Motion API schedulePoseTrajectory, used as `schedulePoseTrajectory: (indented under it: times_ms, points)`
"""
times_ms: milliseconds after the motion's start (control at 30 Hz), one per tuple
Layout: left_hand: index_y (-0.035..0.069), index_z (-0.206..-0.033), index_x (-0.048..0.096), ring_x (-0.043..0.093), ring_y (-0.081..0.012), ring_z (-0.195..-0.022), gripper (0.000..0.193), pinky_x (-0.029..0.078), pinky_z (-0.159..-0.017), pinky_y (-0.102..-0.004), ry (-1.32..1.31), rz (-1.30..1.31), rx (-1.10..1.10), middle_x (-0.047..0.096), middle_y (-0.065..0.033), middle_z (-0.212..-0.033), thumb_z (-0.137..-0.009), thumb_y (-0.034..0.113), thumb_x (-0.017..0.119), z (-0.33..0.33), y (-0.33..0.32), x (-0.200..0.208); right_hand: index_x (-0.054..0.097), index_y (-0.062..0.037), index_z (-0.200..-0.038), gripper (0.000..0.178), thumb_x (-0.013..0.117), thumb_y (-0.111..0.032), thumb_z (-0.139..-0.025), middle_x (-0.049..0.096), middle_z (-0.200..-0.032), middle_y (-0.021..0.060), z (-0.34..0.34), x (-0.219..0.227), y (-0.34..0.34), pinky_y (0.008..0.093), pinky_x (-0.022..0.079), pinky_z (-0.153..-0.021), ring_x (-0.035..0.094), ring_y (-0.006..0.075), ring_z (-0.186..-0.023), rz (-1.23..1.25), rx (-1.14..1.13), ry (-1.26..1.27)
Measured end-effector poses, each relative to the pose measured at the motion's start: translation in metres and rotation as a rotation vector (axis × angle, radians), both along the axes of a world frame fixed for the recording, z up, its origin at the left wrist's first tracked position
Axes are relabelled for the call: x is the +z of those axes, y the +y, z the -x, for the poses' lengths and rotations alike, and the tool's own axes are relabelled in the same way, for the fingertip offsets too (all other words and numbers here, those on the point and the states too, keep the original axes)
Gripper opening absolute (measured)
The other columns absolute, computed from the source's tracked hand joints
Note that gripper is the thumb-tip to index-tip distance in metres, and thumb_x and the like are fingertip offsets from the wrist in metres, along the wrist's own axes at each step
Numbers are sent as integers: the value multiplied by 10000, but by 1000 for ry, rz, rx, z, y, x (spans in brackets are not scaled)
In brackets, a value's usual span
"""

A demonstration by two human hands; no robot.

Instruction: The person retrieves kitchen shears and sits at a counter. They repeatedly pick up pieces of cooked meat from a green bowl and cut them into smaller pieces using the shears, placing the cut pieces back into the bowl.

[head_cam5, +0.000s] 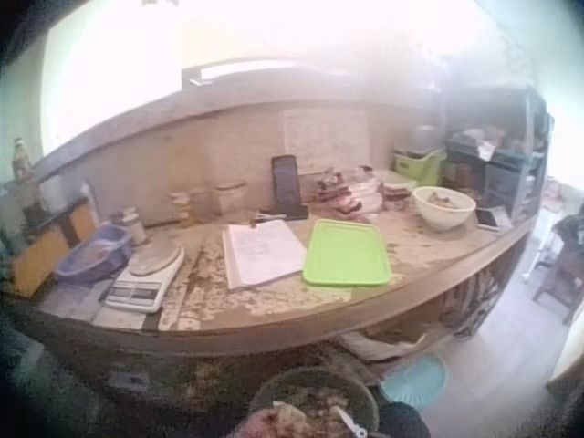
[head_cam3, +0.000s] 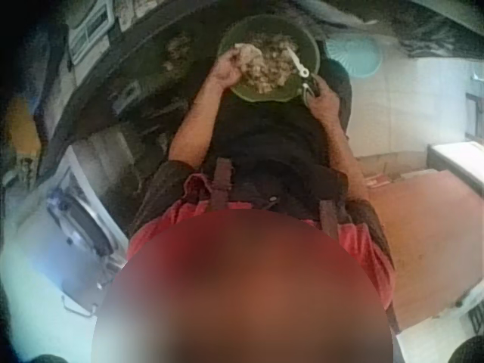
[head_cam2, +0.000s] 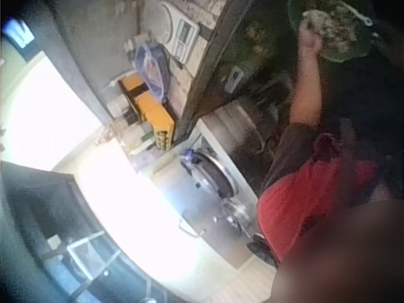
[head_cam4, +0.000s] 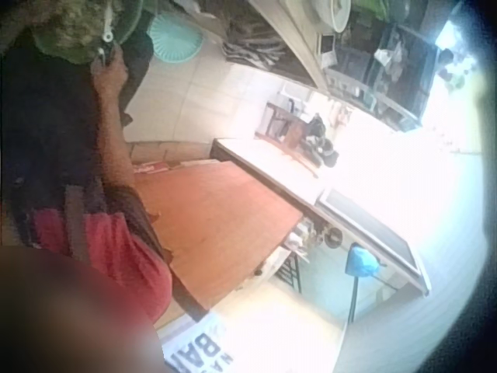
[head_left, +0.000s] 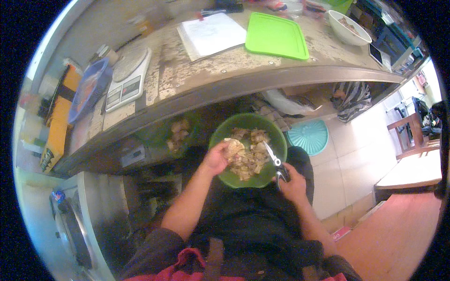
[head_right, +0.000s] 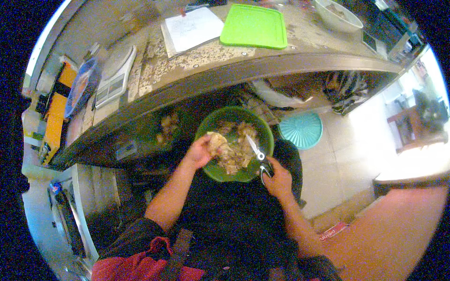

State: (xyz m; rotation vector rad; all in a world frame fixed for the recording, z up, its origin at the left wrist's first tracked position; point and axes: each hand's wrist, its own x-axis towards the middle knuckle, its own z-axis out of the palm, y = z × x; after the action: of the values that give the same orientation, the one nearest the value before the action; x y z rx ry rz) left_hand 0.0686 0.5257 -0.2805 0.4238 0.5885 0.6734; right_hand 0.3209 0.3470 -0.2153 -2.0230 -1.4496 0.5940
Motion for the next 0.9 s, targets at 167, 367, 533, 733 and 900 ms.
schedulePoseTrajectory:
  times_ms: [167,367,533,733,900]
  points:
    - [43,-1189,560,603,-286,-1000,402,510,-796,-388,51,-110,126,626,-136,-1151,-888,307,520,50,31,50,591,-137,-1177,517,781,-272,-716,695,-942,124,0,-2,1,389,524,-757,678,304,-864,97,-59,69]
    - [63,-1172,584,613,-215,-875,377,509,-710,-334,463,-315,270,638,-69,-1085,-912,330,525,137,88,64,580,-140,-1196,543,784,-274,-711,694,-948,124,2,6,0,392,523,-760,676,304,-871,64,-43,62]
    - [106,-1126,620,627,-185,-863,343,508,-722,-339,1323,-574,-46,664,-40,-930,-904,361,562,159,113,52,576,-148,-1205,542,778,-260,-715,693,-943,123,-1,-2,1,385,525,-750,676,305,-860,-4,-12,46]
    - [111,-1085,658,656,-307,-879,272,508,-814,-383,1534,-1279,282,690,-113,-950,-863,260,613,74,67,33,558,-157,-1221,536,744,-309,-742,685,-981,143,-3,-5,-1,424,526,-766,666,335,-865,37,7,34]
    - [110,-1270,549,554,-353,-1140,493,419,-1007,-422,1193,-1334,-465,546,-161,-1285,-790,166,646,-33,10,-11,560,-176,-1218,531,742,-329,-743,684,-979,148,-2,0,0,429,527,-763,664,342,-858,75,-2,50]
